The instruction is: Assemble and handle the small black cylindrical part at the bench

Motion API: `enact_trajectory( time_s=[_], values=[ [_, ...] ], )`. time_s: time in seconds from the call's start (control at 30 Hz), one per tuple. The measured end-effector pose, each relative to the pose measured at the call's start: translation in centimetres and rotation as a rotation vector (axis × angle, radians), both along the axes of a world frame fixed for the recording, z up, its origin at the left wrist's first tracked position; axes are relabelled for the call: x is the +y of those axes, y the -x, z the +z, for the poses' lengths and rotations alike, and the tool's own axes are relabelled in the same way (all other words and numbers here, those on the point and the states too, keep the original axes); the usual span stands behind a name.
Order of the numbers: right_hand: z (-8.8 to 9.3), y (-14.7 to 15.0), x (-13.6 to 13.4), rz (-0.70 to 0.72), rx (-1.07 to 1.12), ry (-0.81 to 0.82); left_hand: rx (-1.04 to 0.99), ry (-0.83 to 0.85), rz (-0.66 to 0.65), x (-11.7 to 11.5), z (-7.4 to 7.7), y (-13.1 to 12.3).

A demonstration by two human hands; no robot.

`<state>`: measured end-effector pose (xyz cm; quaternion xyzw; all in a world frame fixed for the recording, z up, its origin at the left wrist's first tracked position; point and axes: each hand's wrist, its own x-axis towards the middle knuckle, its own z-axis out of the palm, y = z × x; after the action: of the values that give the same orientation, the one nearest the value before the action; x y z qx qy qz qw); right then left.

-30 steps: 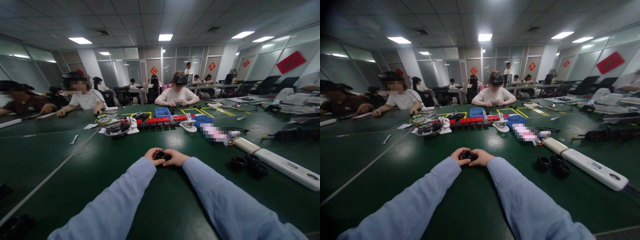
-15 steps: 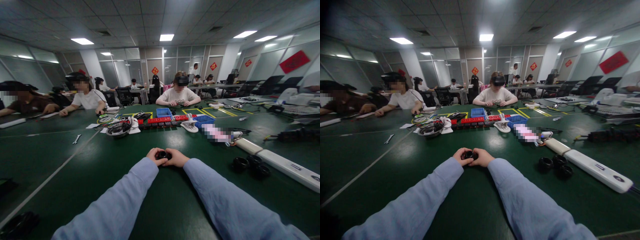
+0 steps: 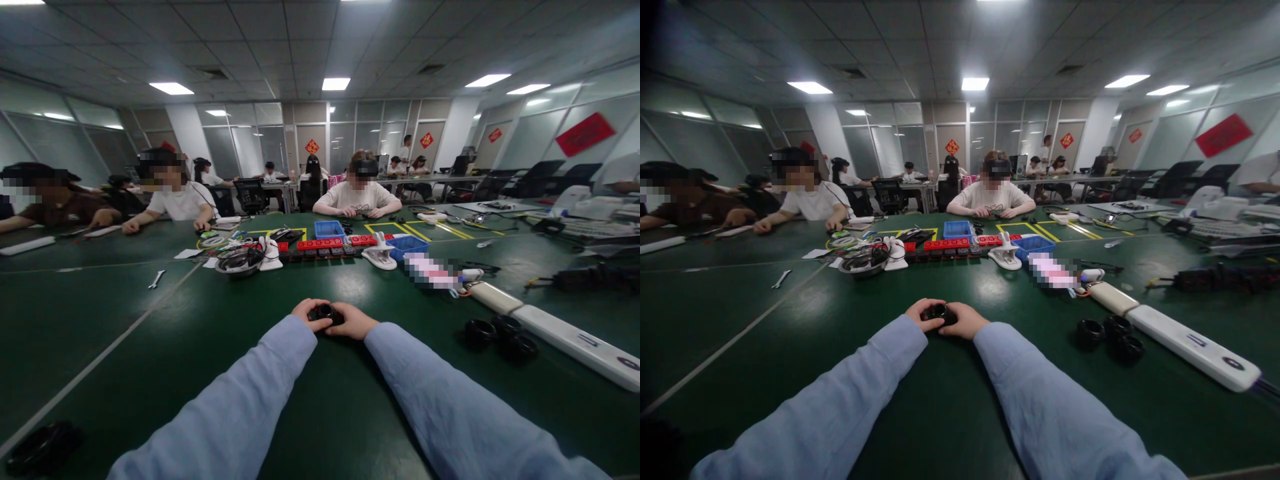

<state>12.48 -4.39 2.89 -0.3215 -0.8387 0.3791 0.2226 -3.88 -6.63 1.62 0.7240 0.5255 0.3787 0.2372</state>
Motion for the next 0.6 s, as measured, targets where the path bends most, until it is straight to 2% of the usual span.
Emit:
enact_trajectory(
  time_s=[0.1,0.3,0.43,0.6],
  values=[
    [0.0,-0.3,0.7,0.084,-0.005,0.109,-0.026,0.025,-0.028,0.3,-0.4,0.2],
    [-0.2,-0.3,1.2,0.149,0.058,0.165,-0.012,-0.008,0.016,0.3,-0.4,-0.2],
    [-0.5,-0.3,1.3,0.143,0.058,0.186,0.03,-0.037,0.014,0.1,0.0,-0.3],
    [-0.7,-0.2,1.4,0.101,0.012,0.125,0.029,-0.038,0.021,0.0,0.1,-0.4]
  ],
)
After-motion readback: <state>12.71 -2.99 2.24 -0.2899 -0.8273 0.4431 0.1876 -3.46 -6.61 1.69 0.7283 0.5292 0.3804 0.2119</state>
